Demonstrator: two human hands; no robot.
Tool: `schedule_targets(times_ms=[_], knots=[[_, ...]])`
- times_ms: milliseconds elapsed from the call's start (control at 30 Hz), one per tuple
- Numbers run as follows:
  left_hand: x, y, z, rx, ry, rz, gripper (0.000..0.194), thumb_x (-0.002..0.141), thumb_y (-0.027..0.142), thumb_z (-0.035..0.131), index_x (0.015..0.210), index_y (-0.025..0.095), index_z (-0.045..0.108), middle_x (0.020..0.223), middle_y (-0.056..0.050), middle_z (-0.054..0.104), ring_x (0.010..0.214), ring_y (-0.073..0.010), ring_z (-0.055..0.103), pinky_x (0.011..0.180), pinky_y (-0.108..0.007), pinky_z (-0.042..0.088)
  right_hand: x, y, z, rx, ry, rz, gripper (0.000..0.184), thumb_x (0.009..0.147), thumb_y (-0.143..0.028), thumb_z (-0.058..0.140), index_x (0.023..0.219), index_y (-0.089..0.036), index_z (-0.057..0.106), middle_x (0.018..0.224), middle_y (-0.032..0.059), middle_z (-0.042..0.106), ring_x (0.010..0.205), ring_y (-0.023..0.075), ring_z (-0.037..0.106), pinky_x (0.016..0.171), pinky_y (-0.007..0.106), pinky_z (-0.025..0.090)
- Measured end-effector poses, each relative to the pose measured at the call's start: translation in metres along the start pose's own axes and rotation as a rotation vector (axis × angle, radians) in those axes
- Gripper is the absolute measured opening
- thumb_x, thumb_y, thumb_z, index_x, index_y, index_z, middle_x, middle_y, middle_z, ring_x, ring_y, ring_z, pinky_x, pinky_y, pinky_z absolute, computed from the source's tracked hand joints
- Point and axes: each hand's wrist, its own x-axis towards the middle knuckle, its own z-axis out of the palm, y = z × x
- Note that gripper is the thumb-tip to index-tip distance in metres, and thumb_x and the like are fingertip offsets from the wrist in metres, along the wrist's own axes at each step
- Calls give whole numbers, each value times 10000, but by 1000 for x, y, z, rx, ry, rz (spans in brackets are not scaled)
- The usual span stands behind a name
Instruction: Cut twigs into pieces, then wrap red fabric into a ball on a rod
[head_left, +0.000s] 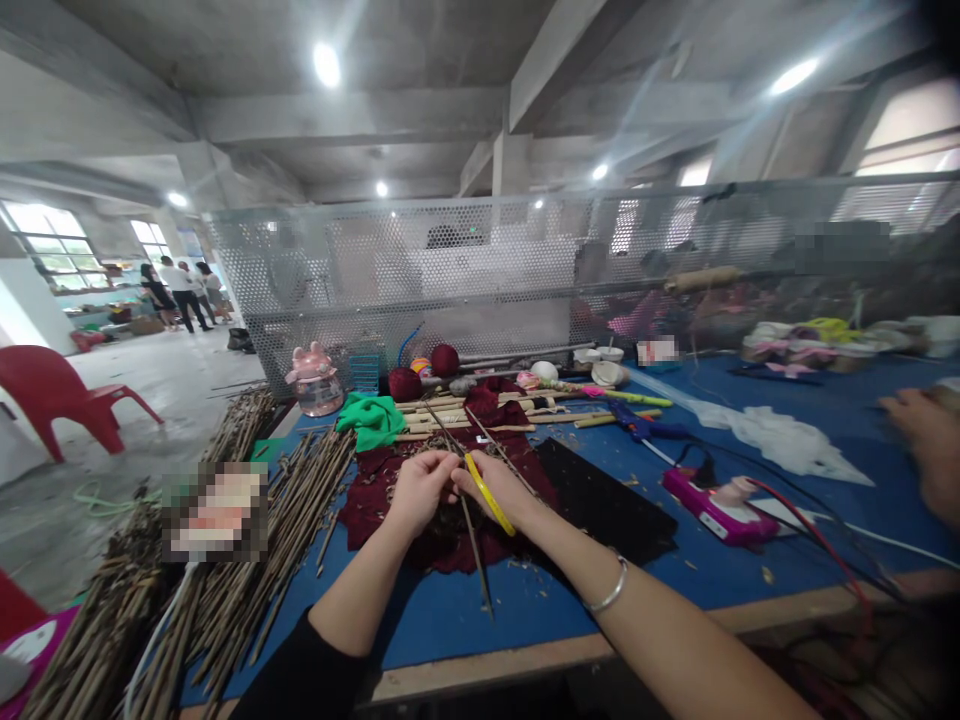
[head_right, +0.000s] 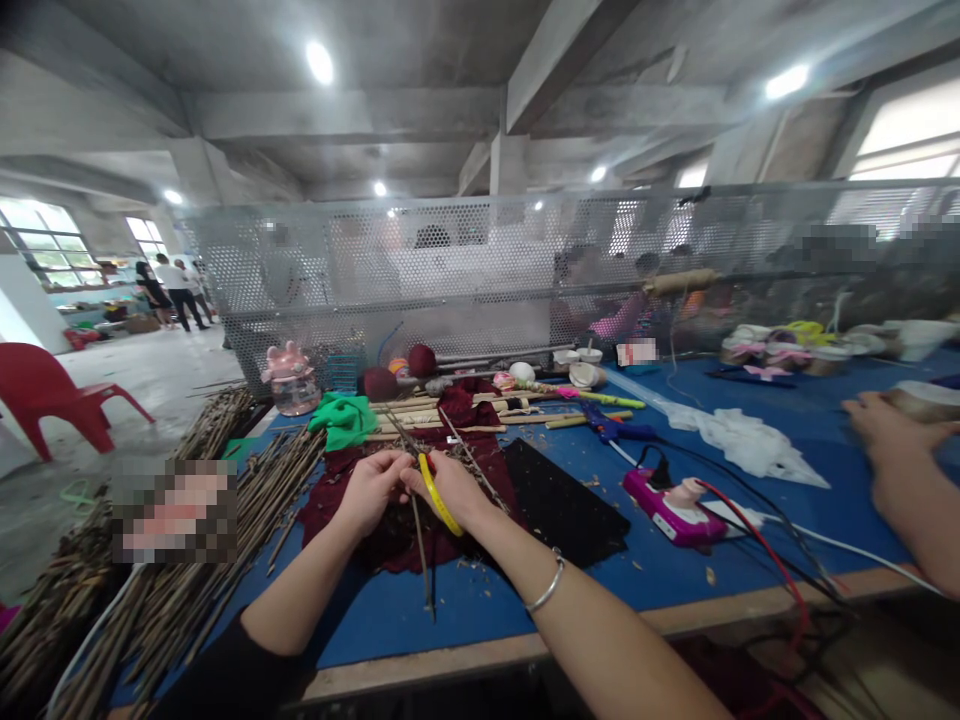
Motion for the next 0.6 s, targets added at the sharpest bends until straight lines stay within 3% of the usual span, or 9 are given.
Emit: schedule_targets(times_ms=[300,467,600], knots=[[1,-2,0,-7,19,14,353,633,450,673,714,111,618,538,19,562,453,-67,519,417,-175,450,3,-2,-5,113,-99,-39,507,799,-605,413,711,-137,586,644,26,573,577,125,486,545,219,339],[0,-2,-2,-18,17,20,363,648,452,667,754,107,627,534,25,550,440,-56,495,422,-172,449,2,3,-5,-31,-57,29,420,769,-587,488,816,-171,531,746,40,598,663,152,525,585,230,351],[1,-2,-3,4,-6,45,336,674,435,655,724,104,617,532,30,541,426,-41,468,425,-163,442,-1,-1,-8,-100,-101,49,418,758,-587,508,852,-182,465,779,49,587,651,150,511,577,234,335]])
